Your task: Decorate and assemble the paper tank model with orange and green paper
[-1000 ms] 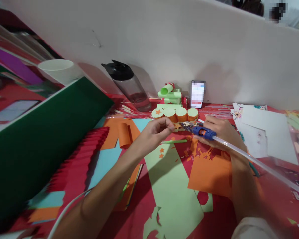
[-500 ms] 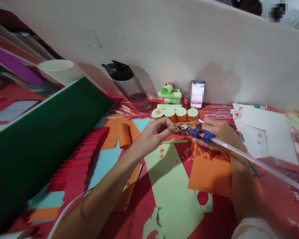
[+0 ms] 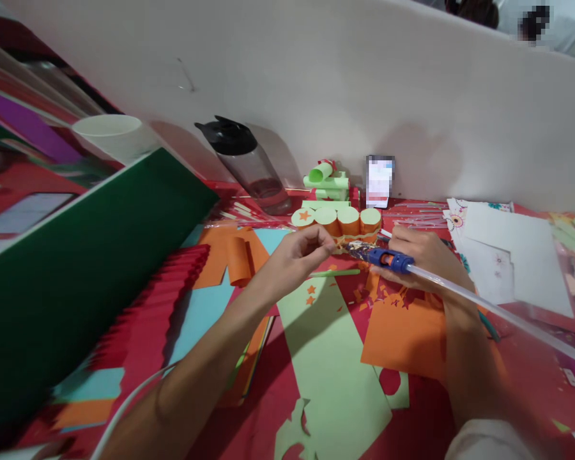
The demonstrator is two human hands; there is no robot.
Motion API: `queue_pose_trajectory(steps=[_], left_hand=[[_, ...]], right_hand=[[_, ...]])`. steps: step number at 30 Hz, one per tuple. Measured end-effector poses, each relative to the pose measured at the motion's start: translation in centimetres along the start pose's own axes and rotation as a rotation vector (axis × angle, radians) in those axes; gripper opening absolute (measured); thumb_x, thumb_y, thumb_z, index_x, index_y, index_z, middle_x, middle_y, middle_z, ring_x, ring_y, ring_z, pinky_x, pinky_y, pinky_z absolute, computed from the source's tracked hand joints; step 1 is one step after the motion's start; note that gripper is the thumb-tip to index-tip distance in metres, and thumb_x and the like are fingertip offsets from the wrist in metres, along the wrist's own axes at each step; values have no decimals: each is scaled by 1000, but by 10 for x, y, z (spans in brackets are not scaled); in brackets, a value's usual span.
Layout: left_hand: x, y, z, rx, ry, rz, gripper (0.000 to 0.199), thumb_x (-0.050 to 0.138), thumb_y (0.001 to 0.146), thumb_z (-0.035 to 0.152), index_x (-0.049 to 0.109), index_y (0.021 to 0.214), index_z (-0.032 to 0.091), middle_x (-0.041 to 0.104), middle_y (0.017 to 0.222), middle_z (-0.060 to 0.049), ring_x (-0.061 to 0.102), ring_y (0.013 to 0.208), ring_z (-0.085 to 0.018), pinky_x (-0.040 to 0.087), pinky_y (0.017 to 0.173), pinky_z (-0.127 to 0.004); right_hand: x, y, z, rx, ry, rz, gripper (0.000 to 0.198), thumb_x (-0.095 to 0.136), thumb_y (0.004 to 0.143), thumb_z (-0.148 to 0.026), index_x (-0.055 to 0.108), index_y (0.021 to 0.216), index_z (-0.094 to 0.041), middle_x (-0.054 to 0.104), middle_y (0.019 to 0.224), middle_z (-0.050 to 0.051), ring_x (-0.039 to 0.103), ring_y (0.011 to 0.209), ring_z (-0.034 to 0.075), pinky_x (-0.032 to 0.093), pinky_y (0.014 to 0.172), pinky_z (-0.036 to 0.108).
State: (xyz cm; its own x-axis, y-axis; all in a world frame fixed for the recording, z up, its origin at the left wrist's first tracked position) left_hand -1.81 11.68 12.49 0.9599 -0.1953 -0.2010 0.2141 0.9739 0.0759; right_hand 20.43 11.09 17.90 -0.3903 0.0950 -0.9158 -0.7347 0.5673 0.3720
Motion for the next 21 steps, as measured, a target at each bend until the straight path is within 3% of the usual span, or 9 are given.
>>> queue_pose_trajectory(steps=[10, 21], left_hand=[[0, 1, -1, -1, 9, -6, 13, 61, 83, 28, 54, 75, 20, 52, 68, 4, 41, 58, -10, 34, 55, -24], [0, 0, -2, -18, 14, -3, 14, 61, 83, 30, 54, 75, 20, 52, 69, 3, 41, 59, -11, 34, 56, -25]], right_hand=[[0, 0, 2, 20, -7, -8, 46, 50, 107, -52, 55, 75, -20, 54, 75, 3, 49, 62, 15, 35, 56, 27], [-1, -1, 2, 54, 4, -34, 35, 54, 105, -41, 53, 76, -21, 55, 76, 4, 51, 63, 16, 38, 57, 29]])
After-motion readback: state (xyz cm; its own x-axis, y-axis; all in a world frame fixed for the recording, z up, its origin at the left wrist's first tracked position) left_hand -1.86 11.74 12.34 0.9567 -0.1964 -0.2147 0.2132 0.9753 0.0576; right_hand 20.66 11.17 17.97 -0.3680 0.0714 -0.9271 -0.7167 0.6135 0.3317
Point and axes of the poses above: each hand's wrist, its own y-axis towards the middle knuckle, its own x-axis out of the palm, z = x × y, the point moved 4 cm from there along y, towards the middle knuckle
